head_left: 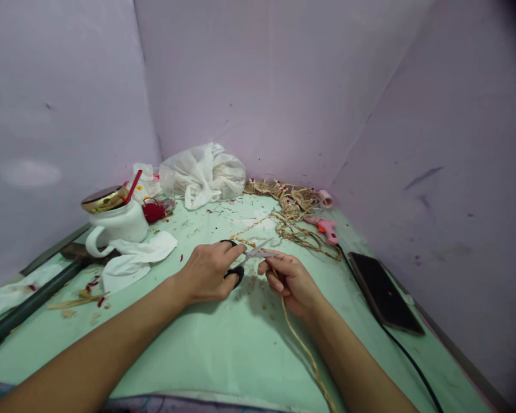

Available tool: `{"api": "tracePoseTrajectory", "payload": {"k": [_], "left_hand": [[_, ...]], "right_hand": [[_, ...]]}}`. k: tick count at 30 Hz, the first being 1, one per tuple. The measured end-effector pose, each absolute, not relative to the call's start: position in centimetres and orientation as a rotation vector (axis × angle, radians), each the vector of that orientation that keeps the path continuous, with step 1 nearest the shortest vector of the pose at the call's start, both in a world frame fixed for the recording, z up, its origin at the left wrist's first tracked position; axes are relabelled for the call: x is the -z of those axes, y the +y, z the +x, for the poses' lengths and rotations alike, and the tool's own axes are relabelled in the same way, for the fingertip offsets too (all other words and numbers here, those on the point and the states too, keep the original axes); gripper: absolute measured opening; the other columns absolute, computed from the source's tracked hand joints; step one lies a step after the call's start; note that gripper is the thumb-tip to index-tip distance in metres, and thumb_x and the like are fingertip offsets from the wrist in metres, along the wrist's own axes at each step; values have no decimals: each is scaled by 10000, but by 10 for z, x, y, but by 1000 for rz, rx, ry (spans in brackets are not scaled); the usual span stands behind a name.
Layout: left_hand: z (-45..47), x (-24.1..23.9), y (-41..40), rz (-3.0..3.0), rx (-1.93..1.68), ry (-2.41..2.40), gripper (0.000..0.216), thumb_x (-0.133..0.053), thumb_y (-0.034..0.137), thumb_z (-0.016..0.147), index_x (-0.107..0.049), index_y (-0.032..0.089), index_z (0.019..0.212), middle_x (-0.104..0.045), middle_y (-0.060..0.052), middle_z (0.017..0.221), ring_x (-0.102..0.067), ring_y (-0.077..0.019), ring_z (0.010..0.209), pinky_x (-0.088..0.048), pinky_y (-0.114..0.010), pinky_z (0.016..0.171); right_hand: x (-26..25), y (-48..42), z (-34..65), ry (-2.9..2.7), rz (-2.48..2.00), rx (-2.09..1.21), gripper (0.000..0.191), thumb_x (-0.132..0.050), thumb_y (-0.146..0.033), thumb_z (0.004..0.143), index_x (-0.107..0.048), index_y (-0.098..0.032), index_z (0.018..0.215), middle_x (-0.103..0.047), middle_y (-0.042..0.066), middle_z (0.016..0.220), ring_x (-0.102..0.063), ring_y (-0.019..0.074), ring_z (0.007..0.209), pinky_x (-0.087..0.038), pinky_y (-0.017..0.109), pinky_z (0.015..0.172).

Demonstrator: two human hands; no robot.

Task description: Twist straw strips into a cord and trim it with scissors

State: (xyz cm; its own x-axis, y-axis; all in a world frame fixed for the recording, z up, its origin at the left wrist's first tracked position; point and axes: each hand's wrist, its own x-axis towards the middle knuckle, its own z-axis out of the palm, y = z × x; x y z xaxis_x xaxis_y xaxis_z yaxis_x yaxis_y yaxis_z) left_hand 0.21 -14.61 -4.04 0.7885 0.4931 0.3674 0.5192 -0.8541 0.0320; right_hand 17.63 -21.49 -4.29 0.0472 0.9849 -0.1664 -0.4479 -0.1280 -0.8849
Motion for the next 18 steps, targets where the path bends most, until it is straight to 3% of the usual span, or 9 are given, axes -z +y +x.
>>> {"api": "tracePoseTrajectory", "payload": {"k": [9, 14, 18], "left_hand": [[0, 46, -144, -2902, 542, -812, 481, -413, 203, 702, -430, 207, 1183, -599, -37, 801, -574, -188, 708, -404, -272, 551], [0, 49, -141, -2973, 552, -827, 471, -411, 171, 690, -455, 214, 1157, -623, -38, 824, -581, -175, 719, -397, -254, 573], [1, 46, -140, -3089, 626, -885, 361, -386, 132, 692, -535, 228, 1007, -609, -1, 721, -554, -138, 645, -364, -222, 564]], "right_hand": [[42, -216, 175, -811, -1024, -1444, 169, -614, -286, 682, -596, -122, 647, -528, -20, 421, -260, 14, 279, -73, 170, 281], [41, -217, 175, -825, -1059, -1391, 173, -631, -295, 672, -583, -131, 641, -614, 14, 569, -288, 12, 306, -78, 175, 292], [41, -216, 176, -809, -1026, -1403, 173, -626, -299, 689, -609, -137, 748, -608, 7, 585, -273, 6, 323, -107, 166, 315]]}}
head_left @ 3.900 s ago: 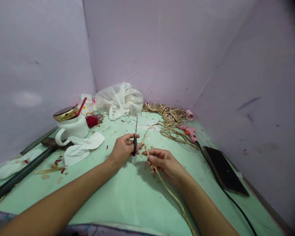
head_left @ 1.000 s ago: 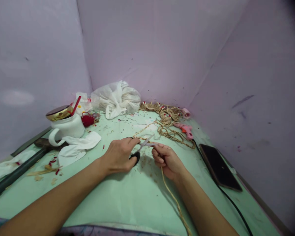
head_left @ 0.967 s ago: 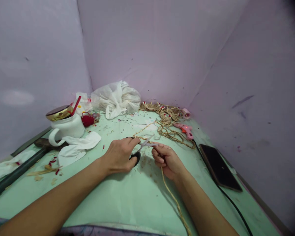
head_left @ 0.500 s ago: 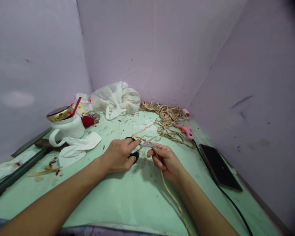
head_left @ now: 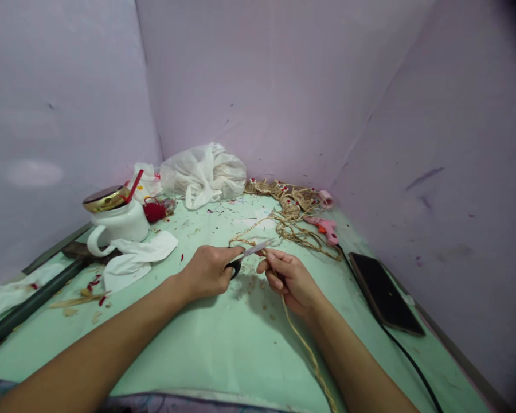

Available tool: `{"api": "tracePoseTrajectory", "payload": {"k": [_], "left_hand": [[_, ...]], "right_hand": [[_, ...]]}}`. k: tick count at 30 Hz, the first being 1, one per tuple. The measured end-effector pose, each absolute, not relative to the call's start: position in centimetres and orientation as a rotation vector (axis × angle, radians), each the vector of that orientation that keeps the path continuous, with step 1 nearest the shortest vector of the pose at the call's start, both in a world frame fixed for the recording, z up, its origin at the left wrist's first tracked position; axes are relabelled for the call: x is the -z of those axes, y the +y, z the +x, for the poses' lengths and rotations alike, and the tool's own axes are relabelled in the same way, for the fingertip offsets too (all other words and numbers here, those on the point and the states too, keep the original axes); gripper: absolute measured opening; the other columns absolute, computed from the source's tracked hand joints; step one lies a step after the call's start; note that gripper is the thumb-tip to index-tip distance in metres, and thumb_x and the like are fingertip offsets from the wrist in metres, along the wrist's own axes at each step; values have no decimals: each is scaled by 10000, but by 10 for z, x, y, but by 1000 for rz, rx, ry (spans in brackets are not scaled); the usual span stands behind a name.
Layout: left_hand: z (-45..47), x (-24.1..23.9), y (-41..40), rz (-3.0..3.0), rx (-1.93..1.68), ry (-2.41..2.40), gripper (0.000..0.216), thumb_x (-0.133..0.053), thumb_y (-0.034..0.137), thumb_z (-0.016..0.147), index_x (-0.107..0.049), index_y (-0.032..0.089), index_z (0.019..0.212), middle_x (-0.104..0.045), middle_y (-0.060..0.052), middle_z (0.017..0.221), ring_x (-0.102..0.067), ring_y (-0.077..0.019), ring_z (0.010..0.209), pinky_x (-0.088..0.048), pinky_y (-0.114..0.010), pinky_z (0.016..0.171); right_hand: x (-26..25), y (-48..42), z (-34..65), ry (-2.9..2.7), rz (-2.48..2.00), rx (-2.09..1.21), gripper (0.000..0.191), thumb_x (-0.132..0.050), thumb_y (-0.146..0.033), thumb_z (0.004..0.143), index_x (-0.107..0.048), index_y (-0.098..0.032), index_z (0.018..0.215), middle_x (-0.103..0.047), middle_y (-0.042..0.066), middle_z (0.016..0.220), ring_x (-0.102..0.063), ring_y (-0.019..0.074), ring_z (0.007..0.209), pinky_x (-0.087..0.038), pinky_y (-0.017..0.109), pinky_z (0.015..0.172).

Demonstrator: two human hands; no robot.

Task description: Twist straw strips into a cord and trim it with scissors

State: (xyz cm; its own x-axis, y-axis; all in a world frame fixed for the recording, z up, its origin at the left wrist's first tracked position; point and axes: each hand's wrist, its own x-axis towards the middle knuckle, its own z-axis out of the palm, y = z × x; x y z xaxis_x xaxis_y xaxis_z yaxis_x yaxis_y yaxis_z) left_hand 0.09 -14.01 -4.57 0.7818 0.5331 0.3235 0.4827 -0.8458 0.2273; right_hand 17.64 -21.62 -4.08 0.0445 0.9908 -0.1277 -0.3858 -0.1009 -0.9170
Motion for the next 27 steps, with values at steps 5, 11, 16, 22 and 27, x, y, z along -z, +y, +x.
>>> {"api": "tracePoseTrajectory", "payload": {"k": [5, 11, 16, 22, 27], "left_hand": [[2, 39, -142, 2662, -609, 824, 267, -388, 123, 669, -559, 220, 850, -534, 30, 611, -468, -100, 545, -326, -196, 537], [7, 42, -140, 2534, -657, 1034, 211, -431, 216, 666, -557, 237, 835, -527, 38, 594, -456, -109, 529, -321, -207, 518], [4, 42, -139, 2538, -668, 1061, 266, -446, 253, 677, -570, 245, 913, -609, 16, 717, -535, -123, 609, -362, -210, 575], [-1, 33, -141, 2659, -618, 884, 354, -453, 220, 667, -557, 238, 1005, -637, 14, 794, -562, -121, 665, -387, -211, 619], [-4, 32, -141, 2859, -494, 780, 449, -457, 221, 660, -509, 227, 1107, -637, -26, 913, -585, -174, 788, -408, -252, 648]], "right_hand": [[42, -216, 178, -752, -979, -1437, 175, -633, -269, 687, -620, -141, 807, -588, 4, 598, -270, 1, 346, -108, 149, 327], [36, -215, 180, -660, -871, -1547, 268, -630, -91, 579, -654, -115, 844, -618, 49, 714, -453, 51, 509, -274, 140, 373], [36, -217, 180, -720, -910, -1514, 312, -643, -64, 604, -636, -131, 909, -663, 95, 841, -585, 108, 644, -367, 161, 452], [36, -216, 181, -709, -1029, -1448, 309, -685, -100, 590, -621, -129, 891, -681, 100, 814, -626, 132, 624, -377, 170, 441], [38, -216, 180, -686, -1126, -1377, 223, -729, -162, 523, -636, -110, 719, -671, 70, 642, -589, 108, 503, -377, 171, 419]]}}
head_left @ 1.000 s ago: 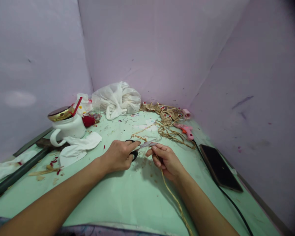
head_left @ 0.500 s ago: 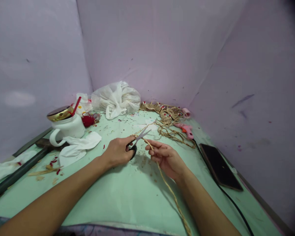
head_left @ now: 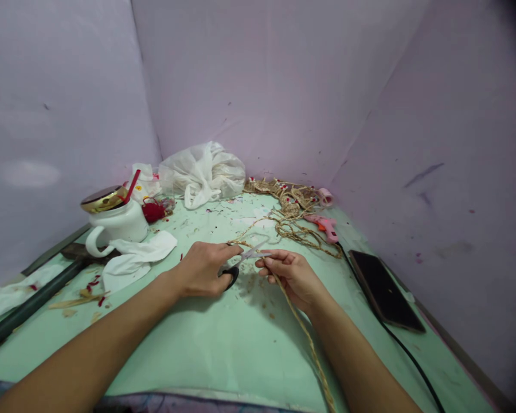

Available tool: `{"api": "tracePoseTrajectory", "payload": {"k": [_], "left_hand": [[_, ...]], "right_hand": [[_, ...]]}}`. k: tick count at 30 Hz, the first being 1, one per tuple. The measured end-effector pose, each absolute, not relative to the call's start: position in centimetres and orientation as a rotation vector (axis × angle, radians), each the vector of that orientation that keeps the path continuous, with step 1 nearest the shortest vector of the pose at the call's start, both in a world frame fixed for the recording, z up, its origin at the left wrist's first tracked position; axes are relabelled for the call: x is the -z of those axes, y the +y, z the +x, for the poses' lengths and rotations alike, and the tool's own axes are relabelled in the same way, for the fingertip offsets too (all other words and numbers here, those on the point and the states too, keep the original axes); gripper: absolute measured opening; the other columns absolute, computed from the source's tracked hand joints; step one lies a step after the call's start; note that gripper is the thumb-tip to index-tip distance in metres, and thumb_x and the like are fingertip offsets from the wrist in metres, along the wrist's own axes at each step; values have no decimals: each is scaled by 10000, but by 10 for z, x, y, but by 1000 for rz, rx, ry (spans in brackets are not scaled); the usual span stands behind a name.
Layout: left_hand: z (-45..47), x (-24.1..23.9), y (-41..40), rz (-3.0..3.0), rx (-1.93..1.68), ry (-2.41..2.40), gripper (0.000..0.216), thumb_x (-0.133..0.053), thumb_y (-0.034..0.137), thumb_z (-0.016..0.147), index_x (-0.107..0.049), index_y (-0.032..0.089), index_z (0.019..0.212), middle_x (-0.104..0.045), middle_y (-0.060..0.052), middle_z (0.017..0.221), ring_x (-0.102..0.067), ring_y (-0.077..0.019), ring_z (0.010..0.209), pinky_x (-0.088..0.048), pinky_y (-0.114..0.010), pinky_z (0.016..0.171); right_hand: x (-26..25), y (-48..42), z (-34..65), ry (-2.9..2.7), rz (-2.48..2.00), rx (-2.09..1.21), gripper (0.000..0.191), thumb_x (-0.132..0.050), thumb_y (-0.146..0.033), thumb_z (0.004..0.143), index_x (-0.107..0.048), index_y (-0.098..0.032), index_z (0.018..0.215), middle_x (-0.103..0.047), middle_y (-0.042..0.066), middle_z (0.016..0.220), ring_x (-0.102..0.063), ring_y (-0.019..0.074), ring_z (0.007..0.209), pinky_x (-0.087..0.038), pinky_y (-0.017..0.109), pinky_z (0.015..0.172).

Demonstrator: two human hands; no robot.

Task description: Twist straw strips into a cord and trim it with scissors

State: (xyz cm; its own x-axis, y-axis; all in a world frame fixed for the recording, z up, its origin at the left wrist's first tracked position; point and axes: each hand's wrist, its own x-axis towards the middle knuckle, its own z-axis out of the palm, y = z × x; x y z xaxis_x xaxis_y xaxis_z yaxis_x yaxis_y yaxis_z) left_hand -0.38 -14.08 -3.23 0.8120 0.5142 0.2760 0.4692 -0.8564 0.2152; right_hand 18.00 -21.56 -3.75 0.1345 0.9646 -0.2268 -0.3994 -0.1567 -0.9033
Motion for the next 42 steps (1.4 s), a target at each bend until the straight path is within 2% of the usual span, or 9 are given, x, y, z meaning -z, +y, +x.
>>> {"api": "tracePoseTrajectory", "payload": {"k": [3, 8, 15, 22, 30, 37, 42], "left_hand": [[-5, 31, -142, 2975, -422, 793, 481, -451, 234, 673, -472, 218, 1154, -622, -52, 905, -579, -206, 813, -412, -280, 629], [-5, 30, -143, 3042, -392, 786, 504, -445, 239, 676, -455, 211, 1179, -604, -62, 879, -570, -203, 785, -413, -284, 613], [-3, 33, -144, 3086, -399, 781, 531, -428, 227, 679, -427, 198, 1209, -600, -66, 893, -566, -213, 793, -414, -303, 612], [-3, 32, -146, 3097, -377, 725, 537, -437, 218, 662, -423, 199, 1199, -588, -59, 877, -565, -209, 776, -407, -302, 604], [-4, 33, -145, 3081, -314, 722, 553, -438, 193, 637, -422, 196, 1190, -596, -53, 841, -565, -197, 710, -388, -282, 567], [-5, 32, -143, 3006, -283, 663, 499, -430, 153, 638, -472, 225, 1130, -628, -27, 815, -570, -177, 682, -341, -245, 538], [-5, 29, -142, 2756, -455, 689, 383, -404, 107, 656, -556, 225, 987, -582, 32, 652, -509, -102, 578, -331, -199, 549]], "right_hand": [[36, -216, 179, -696, -1149, -1349, 235, -737, -173, 497, -650, -111, 707, -667, 68, 620, -577, 109, 494, -369, 178, 415], [33, -217, 181, -710, -1120, -1354, 221, -731, -137, 474, -684, -123, 690, -663, 55, 634, -547, 91, 542, -357, 184, 462], [37, -217, 183, -713, -1139, -1364, 232, -709, -116, 468, -686, -130, 699, -631, 23, 577, -499, 78, 490, -343, 206, 474], [33, -217, 181, -791, -1189, -1267, 432, -656, -56, 447, -624, -133, 871, -629, 2, 568, -518, 93, 491, -300, 183, 431], [34, -217, 183, -793, -1127, -1367, 491, -693, -81, 468, -579, -119, 944, -645, 20, 615, -522, 85, 482, -269, 172, 417], [38, -217, 187, -787, -1112, -1364, 487, -703, -73, 478, -579, -125, 947, -627, 0, 581, -538, 87, 496, -289, 166, 424], [37, -217, 187, -733, -1049, -1405, 429, -720, -98, 499, -606, -131, 911, -612, 1, 601, -538, 83, 521, -303, 164, 426]]}}
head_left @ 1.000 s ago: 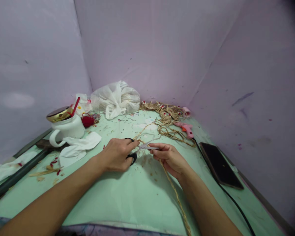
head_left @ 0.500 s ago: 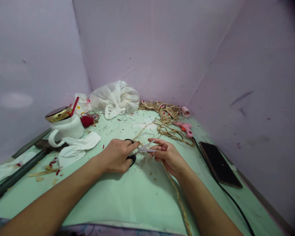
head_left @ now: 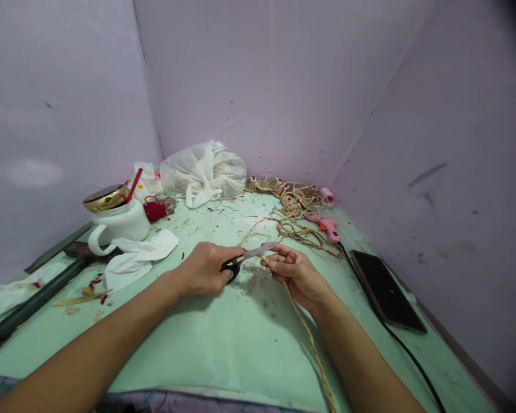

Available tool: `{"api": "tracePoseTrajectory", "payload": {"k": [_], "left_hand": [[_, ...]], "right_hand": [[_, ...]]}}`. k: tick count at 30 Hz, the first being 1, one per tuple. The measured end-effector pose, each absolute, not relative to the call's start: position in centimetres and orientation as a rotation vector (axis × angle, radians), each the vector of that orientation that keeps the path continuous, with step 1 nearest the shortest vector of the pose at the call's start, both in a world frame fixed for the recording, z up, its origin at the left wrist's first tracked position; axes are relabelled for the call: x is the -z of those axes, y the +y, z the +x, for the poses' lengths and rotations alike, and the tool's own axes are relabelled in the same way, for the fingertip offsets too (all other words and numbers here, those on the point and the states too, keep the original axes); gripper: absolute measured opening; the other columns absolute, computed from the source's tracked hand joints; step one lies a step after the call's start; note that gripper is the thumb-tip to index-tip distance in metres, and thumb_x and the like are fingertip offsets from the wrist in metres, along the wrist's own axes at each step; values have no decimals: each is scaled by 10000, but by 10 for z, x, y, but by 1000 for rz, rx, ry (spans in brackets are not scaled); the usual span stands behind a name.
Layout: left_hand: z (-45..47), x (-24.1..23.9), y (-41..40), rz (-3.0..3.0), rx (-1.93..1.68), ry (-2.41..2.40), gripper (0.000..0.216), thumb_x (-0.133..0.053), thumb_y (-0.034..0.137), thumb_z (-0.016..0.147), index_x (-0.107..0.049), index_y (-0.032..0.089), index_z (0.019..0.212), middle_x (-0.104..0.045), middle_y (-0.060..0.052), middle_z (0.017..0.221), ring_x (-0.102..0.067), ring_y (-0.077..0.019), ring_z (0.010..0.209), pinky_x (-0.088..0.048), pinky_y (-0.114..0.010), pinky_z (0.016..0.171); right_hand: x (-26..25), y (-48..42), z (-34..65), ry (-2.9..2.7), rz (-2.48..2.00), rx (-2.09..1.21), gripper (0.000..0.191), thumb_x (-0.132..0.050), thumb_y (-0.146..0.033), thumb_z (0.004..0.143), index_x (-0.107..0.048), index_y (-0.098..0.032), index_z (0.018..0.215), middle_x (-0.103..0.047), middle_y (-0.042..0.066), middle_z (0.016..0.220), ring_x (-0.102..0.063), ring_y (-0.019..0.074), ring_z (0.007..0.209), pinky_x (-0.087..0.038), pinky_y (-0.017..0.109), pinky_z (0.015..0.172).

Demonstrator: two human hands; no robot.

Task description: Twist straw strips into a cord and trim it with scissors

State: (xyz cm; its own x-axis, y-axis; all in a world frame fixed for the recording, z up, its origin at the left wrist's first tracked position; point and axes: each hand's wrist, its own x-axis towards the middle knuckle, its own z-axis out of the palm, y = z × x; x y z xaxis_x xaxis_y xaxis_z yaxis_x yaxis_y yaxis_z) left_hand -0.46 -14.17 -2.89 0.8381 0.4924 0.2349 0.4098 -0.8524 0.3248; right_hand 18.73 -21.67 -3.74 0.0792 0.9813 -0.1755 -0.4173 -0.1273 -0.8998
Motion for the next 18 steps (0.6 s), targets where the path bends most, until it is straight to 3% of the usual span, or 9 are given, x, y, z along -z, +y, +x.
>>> {"api": "tracePoseTrajectory", "payload": {"k": [3, 9, 18], "left_hand": [[-4, 28, -141, 2660, -561, 773, 380, -434, 138, 662, -559, 230, 1009, -599, 31, 704, -513, -98, 607, -350, -195, 578], [-4, 34, -142, 2887, -474, 768, 477, -474, 195, 645, -498, 231, 1119, -636, -28, 870, -574, -179, 772, -384, -252, 627], [-3, 35, -144, 3056, -351, 781, 522, -439, 191, 647, -450, 206, 1169, -630, -41, 844, -581, -203, 727, -349, -275, 545]], "right_hand": [[38, -216, 188, -697, -1050, -1423, 358, -728, -107, 495, -640, -117, 841, -616, 16, 633, -530, 73, 531, -324, 163, 439], [40, -215, 187, -704, -1036, -1458, 238, -732, -129, 492, -668, -115, 722, -611, 11, 607, -504, 54, 521, -332, 154, 456], [40, -216, 182, -737, -1118, -1385, 221, -742, -136, 459, -674, -123, 669, -625, 18, 570, -511, 75, 512, -326, 183, 470]]}}
